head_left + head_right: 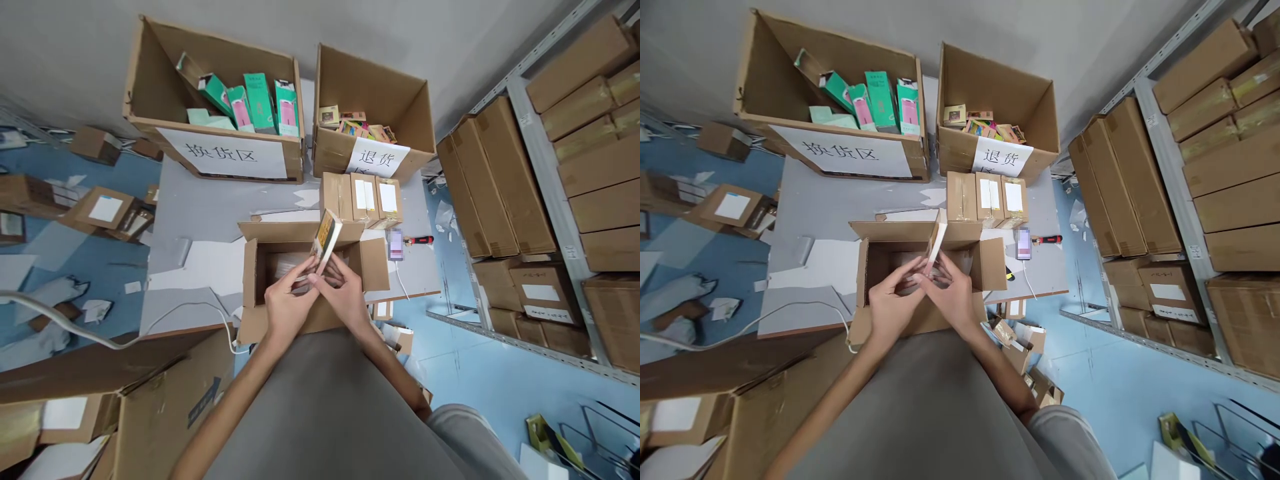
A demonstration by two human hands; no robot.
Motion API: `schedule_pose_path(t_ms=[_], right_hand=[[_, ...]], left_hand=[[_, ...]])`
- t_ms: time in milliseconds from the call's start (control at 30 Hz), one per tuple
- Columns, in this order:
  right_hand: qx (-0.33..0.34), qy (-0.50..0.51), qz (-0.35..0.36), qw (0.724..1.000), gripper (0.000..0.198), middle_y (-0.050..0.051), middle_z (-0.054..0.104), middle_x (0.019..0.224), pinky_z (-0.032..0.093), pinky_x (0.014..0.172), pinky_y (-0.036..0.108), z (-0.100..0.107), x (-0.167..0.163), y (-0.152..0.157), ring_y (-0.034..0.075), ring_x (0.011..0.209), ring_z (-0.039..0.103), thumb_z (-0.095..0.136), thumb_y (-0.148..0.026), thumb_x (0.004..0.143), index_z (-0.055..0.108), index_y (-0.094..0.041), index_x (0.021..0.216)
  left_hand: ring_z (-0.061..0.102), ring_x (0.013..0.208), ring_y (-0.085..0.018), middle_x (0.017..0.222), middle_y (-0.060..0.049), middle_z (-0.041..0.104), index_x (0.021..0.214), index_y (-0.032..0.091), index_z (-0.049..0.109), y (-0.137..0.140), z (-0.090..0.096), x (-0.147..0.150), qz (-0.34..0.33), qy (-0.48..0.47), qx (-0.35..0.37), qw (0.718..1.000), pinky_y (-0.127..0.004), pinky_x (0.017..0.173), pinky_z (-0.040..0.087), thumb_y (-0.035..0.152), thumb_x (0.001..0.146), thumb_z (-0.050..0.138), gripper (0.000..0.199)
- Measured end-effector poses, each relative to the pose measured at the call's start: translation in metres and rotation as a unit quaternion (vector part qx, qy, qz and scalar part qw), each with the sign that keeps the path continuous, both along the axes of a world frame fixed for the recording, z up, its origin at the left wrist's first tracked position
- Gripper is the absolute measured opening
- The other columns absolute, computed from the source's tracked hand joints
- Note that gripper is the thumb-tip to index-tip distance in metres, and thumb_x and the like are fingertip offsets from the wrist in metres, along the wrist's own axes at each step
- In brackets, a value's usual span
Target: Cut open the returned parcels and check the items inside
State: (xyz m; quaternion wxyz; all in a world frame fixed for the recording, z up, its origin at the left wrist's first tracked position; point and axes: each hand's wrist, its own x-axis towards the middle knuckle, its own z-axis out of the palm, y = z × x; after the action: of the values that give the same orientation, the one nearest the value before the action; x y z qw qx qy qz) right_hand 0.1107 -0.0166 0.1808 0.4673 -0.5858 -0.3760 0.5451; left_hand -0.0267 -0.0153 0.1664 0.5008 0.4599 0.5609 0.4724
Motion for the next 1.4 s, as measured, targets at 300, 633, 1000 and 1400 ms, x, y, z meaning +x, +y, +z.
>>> schedule_pose_path(t_ms=[300,633,1000,1400], right_hand=[[-0.06,0.046,-0.043,0.996,0.078,0.011,0.092,0.134,0.076,0.11,0.05,-0.025,0.048,0.009,0.036,0.127,0.088,0.098,-0.073,0.083,0.09,-0.02,0.139],[-0.039,0.058,-0.004,0.998,0.083,0.012,0.091,0.137,0.068,0.124,0.05,-0.021,0.068,0.007,0.036,0.141,0.082,0.097,-0.081,0.083,0.089,-0.021,0.14],[0.094,0.015,0.031,0.995,0.045,0.008,0.091,0.138,0.057,0.138,0.053,-0.013,0.083,0.006,0.035,0.153,0.077,0.098,-0.072,0.093,0.094,-0.03,0.109],[-0.026,0.006,-0.016,1.0,0.071,0.011,0.093,0.116,0.077,0.092,0.046,-0.038,0.1,-0.012,0.031,0.099,0.089,0.098,-0.079,0.085,0.094,-0.023,0.13]], left_hand=[[0.065,0.162,-0.041,0.175,-0.02,0.067,0.158,0.024,0.076,0.023,-0.032,-0.04,0.023,-0.008,-0.064,0.998,-0.06,0.138,0.055,0.07,0.086,0.099,0.089],[0.083,0.12,-0.036,0.126,-0.017,0.088,0.138,0.02,0.087,0.029,-0.025,-0.062,-0.048,-0.058,-0.13,0.989,-0.055,0.111,0.072,0.079,0.075,0.105,0.088],[0.083,0.126,-0.034,0.116,-0.011,0.09,0.099,0.024,0.089,0.03,0.005,-0.055,-0.069,0.047,0.072,0.994,-0.053,0.12,0.066,0.055,0.098,0.091,0.03],[0.083,0.094,-0.029,0.113,-0.015,0.089,0.127,0.017,0.087,0.03,0.001,-0.042,-0.124,0.047,-0.103,0.986,-0.042,0.086,0.075,0.084,0.085,0.094,0.08]])
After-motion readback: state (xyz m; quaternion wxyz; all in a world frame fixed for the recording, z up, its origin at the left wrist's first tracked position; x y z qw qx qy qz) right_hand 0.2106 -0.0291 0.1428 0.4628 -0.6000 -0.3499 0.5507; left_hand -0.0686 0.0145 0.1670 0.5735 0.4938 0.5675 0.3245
